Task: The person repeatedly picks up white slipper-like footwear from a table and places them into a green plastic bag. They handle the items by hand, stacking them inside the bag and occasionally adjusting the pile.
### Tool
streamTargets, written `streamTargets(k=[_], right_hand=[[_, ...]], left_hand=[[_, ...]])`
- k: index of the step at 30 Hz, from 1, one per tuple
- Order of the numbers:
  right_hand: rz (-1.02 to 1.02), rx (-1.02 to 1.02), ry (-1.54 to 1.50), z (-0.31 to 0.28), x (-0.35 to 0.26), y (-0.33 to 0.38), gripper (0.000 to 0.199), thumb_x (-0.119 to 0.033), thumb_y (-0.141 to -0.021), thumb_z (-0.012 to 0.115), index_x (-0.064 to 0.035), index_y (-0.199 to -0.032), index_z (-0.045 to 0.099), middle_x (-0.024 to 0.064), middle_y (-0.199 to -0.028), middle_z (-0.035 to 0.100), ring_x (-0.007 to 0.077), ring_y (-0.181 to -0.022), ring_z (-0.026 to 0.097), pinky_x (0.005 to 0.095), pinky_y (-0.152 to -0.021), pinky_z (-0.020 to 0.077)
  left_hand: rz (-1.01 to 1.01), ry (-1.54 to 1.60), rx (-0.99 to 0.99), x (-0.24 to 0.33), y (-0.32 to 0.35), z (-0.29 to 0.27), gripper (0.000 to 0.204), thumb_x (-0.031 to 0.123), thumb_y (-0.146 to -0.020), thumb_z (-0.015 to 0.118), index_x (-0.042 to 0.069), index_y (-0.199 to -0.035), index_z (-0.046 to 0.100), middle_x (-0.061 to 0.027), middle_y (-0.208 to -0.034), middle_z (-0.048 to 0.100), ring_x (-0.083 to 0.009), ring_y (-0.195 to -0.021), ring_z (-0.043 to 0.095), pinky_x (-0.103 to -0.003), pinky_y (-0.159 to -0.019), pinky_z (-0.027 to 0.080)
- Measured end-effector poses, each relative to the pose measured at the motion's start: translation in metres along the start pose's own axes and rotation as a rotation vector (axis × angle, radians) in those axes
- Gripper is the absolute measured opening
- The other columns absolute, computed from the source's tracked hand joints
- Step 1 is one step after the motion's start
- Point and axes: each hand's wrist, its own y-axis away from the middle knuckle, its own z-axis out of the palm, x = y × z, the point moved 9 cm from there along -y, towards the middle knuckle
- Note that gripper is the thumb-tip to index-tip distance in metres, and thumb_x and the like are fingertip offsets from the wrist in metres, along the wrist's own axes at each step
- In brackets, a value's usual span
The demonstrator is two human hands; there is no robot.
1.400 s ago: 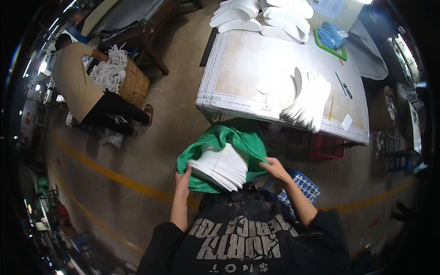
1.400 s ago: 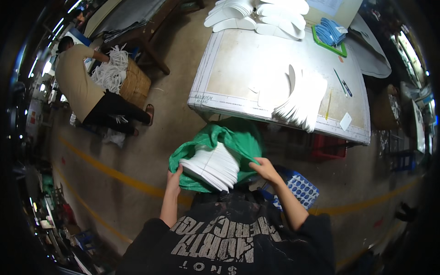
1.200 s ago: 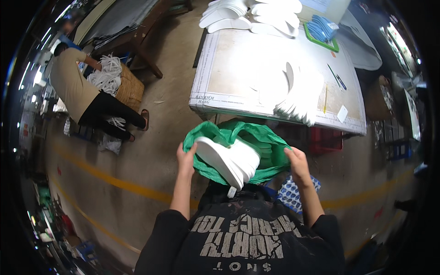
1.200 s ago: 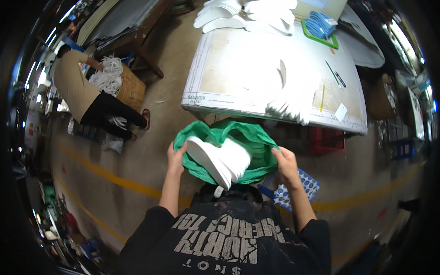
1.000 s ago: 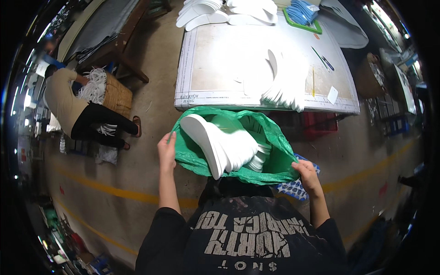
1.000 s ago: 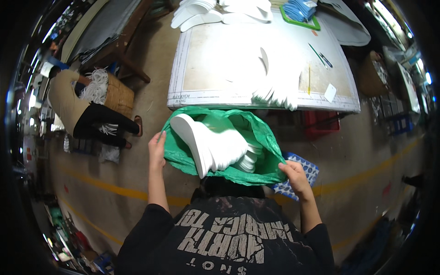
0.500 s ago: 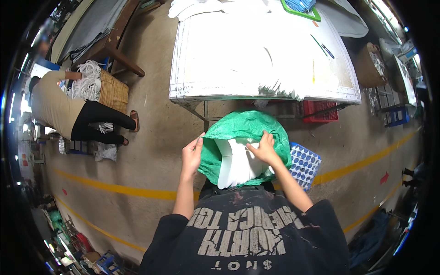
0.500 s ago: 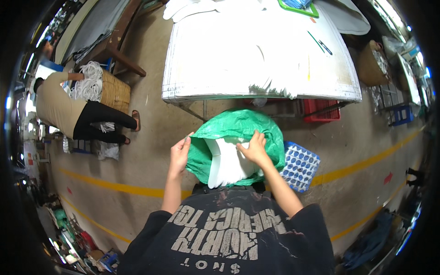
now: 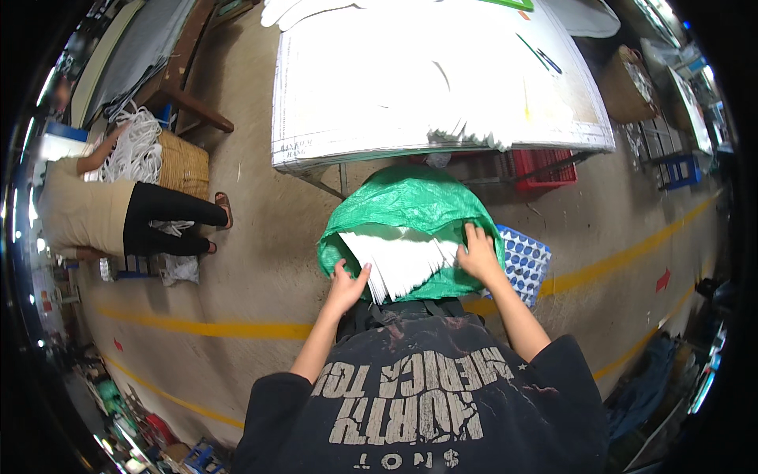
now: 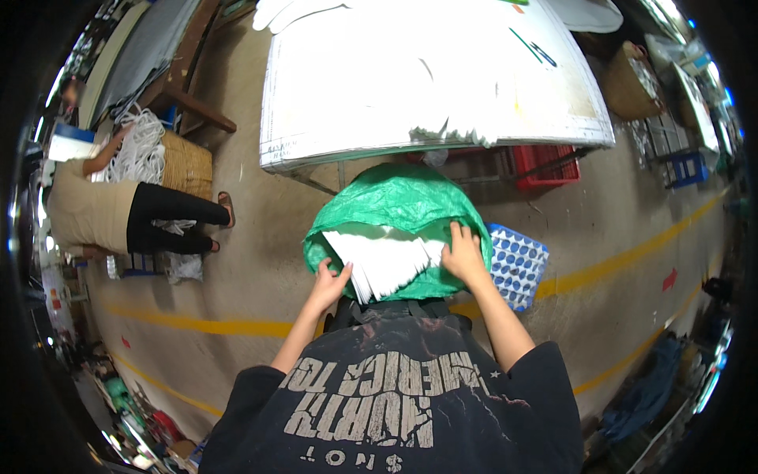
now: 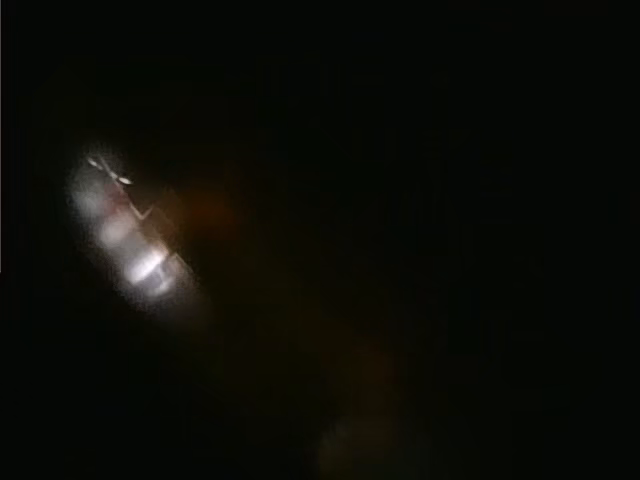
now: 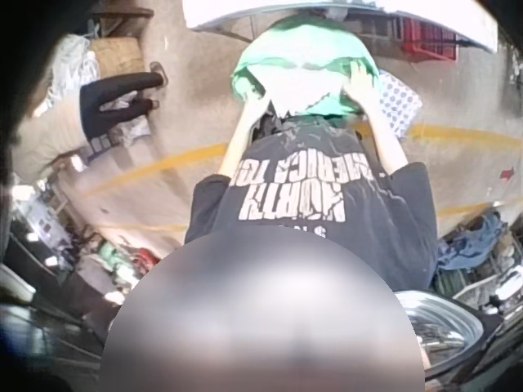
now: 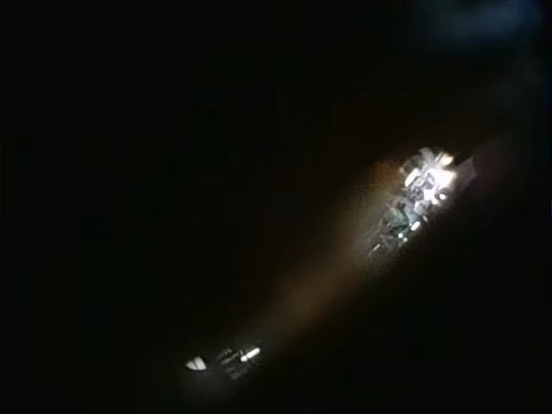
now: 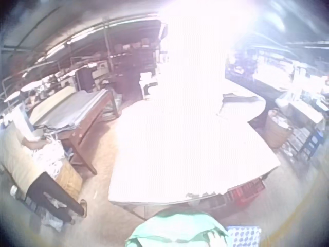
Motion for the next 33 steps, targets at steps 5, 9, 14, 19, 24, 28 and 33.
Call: streamTargets(k=[5,9,14,19,24,28,33], right_hand=[[-0.049,0.065,-0.035,-0.036,-0.016,0.006,0.046,-0.014,-0.088,0.061,0.0016,-0.13,0.051,0.0301,-0.121,0.065,0.0463,-0.117,0.061,0.0536,-0.097,0.052],[0.154,-0.289,0.112,-0.015,0.005,0.032,0.037,-0.027,-0.095,0.06,-0.0016,-0.12,0.053,0.0299,-0.096,0.072,0.0458,-0.108,0.067,0.0542,-0.088,0.0557],[-0.044,-0.261,-0.002,-0.014,0.007,0.054,0.031,-0.033,-0.097,0.061,-0.0034,-0.096,0.068,0.02,-0.091,0.074,0.045,-0.082,0.068,0.0538,-0.08,0.0552],[-0.092,-0.259,-0.129,-0.006,0.011,0.072,0.03,-0.032,-0.098,0.063,-0.0035,-0.088,0.069,0.0197,-0.077,0.07,0.0416,-0.072,0.068,0.0498,-0.068,0.0531],[0.009,-0.159,-0.236,-0.014,0.02,0.077,0.027,-0.03,-0.098,0.065,-0.0033,-0.092,0.066,0.0204,-0.079,0.071,0.0426,-0.075,0.069,0.0508,-0.071,0.0537],[0.016,0.068,-0.355,-0.031,0.03,0.079,0.017,-0.015,-0.096,0.061,-0.0049,-0.109,0.063,0.0206,-0.103,0.071,0.0421,-0.09,0.069,0.0504,-0.079,0.0542],[0.009,0.304,-0.209,-0.014,0.042,0.069,0.03,-0.005,-0.091,0.054,-0.0038,-0.12,0.061,0.0215,-0.119,0.066,0.0438,-0.104,0.066,0.0532,-0.086,0.0535]], left_hand=[[-0.366,0.538,-0.348,-0.035,-0.038,0.064,0.099,0.055,-0.09,0.077,-0.019,-0.147,0.044,-0.0286,-0.146,0.057,-0.036,-0.139,0.053,-0.041,-0.113,0.043],[-0.316,0.406,-0.316,-0.005,-0.04,0.049,0.089,0.052,-0.091,0.072,-0.016,-0.143,0.052,-0.0252,-0.144,0.061,-0.0326,-0.134,0.058,-0.04,-0.112,0.043],[-0.285,0.637,-0.392,0.041,-0.04,0.043,0.077,0.05,-0.096,0.063,-0.01,-0.144,0.053,-0.0213,-0.139,0.064,-0.0299,-0.13,0.06,-0.039,-0.111,0.045],[-0.207,1.05,-0.519,0.086,-0.056,0.073,0.062,0.043,-0.101,0.059,-0.003,-0.142,0.053,-0.0155,-0.13,0.067,-0.0266,-0.119,0.065,-0.039,-0.101,0.054],[-0.345,0.688,-0.361,0.049,-0.068,0.093,0.067,0.047,-0.098,0.063,-0.003,-0.141,0.055,-0.0155,-0.126,0.068,-0.0243,-0.109,0.07,-0.039,-0.091,0.06],[-0.359,0.756,-0.499,0.027,-0.04,0.105,0.068,0.052,-0.096,0.056,0.0,-0.14,0.053,-0.0149,-0.122,0.069,-0.0263,-0.104,0.071,-0.041,-0.085,0.061],[-0.433,0.914,-0.541,0.022,-0.006,0.103,0.068,0.049,-0.097,0.052,0.0,-0.143,0.048,-0.0184,-0.127,0.066,-0.0311,-0.11,0.07,-0.046,-0.089,0.061]])
